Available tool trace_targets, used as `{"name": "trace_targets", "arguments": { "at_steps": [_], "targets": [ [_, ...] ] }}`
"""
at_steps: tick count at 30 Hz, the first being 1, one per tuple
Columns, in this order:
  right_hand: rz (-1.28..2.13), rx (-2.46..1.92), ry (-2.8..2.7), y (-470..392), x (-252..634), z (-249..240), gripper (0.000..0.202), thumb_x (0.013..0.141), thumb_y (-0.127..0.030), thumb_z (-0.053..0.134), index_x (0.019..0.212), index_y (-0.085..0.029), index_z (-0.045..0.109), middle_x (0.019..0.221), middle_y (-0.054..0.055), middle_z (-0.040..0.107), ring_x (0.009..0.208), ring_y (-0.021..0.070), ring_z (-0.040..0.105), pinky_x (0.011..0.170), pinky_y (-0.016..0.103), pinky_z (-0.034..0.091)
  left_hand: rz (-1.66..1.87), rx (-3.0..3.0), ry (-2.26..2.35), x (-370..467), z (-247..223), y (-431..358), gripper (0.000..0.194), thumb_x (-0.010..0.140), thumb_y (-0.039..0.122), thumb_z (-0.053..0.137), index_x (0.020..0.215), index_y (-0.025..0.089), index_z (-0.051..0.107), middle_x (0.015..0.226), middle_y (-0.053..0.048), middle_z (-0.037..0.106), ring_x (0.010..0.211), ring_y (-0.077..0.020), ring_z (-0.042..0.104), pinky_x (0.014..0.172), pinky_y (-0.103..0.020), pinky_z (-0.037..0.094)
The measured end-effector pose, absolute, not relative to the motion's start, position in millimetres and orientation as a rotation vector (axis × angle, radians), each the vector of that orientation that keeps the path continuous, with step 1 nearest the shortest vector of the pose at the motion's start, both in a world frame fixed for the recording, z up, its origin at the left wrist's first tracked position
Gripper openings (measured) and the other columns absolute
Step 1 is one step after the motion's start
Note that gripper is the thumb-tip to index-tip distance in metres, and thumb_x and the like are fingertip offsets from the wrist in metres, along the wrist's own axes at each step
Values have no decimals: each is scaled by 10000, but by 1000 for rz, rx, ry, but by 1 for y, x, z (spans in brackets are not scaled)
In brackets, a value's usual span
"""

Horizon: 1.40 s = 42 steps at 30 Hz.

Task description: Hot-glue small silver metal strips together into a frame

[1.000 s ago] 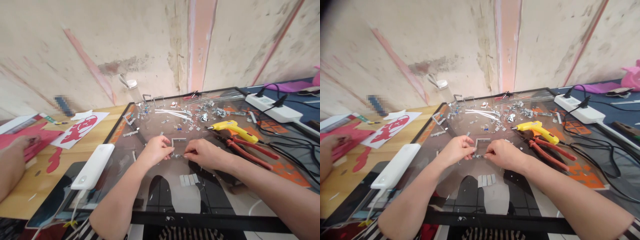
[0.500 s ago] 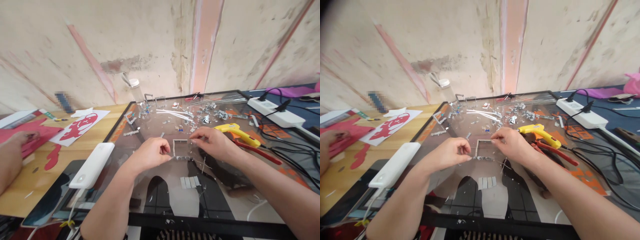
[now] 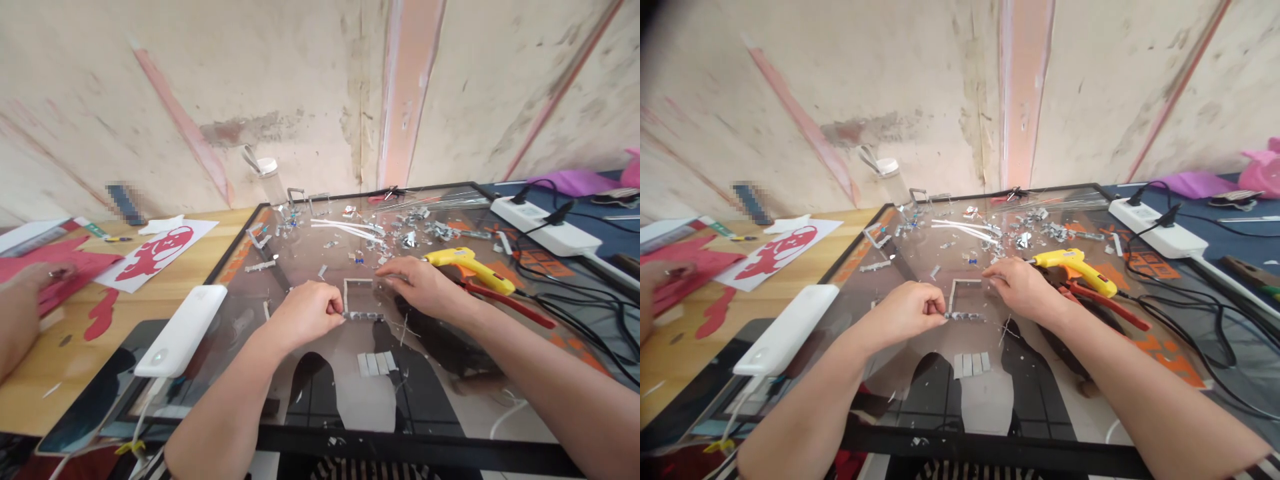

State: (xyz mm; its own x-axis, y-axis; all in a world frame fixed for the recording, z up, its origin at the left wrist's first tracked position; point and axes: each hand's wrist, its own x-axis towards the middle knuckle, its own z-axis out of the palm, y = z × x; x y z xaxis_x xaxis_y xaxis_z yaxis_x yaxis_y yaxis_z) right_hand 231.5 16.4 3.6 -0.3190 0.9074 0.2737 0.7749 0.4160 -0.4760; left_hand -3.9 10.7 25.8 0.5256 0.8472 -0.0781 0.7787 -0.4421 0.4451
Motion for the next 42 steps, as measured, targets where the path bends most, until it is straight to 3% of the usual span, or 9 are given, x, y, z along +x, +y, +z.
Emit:
{"name": "trace_targets", "arguments": {
  "at_steps": [18,30,38,42],
  "targets": [
    [385,-1210,-2254,20,210,-12,481,741,-22,417,1174,-159,576,1154,93,639,1083,200,546,966,390,408,223,2402,1401,2,25,7,67,658,272,628,637,210,613,664,6,640,622,-156,552,542,-251,313],
    [410,-1192,-2279,25,205,-22,476,752,-50,426,1187,-178,572,1170,105,624,1115,227,516,933,435,418,194,2443,1426,5,25,6,77,685,256,595,623,210,600,664,3,635,629,-161,553,545,-261,313],
    [395,-1222,-2233,21,208,-6,484,754,-37,415,1210,-123,550,1179,110,623,1120,210,518,988,389,388,201,2438,1425,3,23,6,43,657,245,614,644,215,586,674,13,626,636,-160,547,546,-256,312],
    [453,-1342,-2132,18,223,11,422,782,-82,417,1160,-170,583,1171,69,637,1089,195,556,963,359,407,261,2380,1401,-1,31,6,84,642,265,631,696,215,589,694,14,618,662,-162,549,560,-252,343]
  ]
}}
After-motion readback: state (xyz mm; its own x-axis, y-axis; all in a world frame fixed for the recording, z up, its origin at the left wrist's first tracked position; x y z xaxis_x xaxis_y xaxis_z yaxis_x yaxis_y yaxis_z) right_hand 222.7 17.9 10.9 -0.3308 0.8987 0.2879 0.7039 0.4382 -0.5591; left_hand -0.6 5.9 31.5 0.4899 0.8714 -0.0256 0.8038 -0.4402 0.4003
